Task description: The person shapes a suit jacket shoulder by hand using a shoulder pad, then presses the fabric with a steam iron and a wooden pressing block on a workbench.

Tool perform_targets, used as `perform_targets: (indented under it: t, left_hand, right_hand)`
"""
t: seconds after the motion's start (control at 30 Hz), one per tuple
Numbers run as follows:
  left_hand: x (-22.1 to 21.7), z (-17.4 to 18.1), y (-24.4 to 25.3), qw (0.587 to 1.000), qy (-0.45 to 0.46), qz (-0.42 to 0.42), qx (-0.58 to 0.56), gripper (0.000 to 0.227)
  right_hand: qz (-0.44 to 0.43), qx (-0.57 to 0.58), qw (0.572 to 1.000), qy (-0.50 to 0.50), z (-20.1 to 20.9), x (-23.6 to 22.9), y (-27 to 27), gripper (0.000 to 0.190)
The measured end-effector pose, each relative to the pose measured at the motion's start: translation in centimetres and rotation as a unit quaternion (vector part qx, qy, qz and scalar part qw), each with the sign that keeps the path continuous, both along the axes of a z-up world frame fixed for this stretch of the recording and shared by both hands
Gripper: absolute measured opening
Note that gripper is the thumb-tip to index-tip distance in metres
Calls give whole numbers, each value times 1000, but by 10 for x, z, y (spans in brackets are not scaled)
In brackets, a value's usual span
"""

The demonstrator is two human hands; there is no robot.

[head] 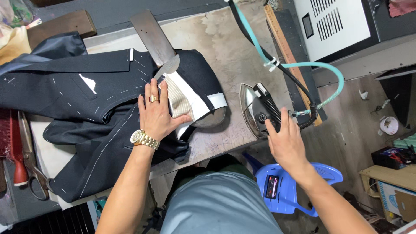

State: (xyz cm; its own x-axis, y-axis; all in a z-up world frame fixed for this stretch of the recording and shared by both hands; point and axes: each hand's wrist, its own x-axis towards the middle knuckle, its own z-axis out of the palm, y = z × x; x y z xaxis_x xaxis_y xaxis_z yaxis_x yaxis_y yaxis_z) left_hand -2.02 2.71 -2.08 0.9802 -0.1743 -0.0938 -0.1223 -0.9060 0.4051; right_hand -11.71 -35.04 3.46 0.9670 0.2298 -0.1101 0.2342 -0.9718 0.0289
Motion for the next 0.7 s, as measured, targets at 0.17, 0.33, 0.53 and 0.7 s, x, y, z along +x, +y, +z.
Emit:
perform_targets:
  t: [0.17,0.33,0.53,0.7]
  left_hand:
    - [0,-3,-1,1000,-4,5,-8,139]
    - [0,19,-1,1000,-13,-13,-19,136]
    - [9,19,-20,931,-355,-30,-77,18]
    - [17,-17,-31,969,-235,-61,33,48]
  right_hand:
    - [122,19,967,-222,-17,18,54,34]
    - [260,223,918,-199,-59,47,154,31]
    - [234,240,925,-178,-73,40,171,27]
    - [212,254,932,-146,-64,30,177,26]
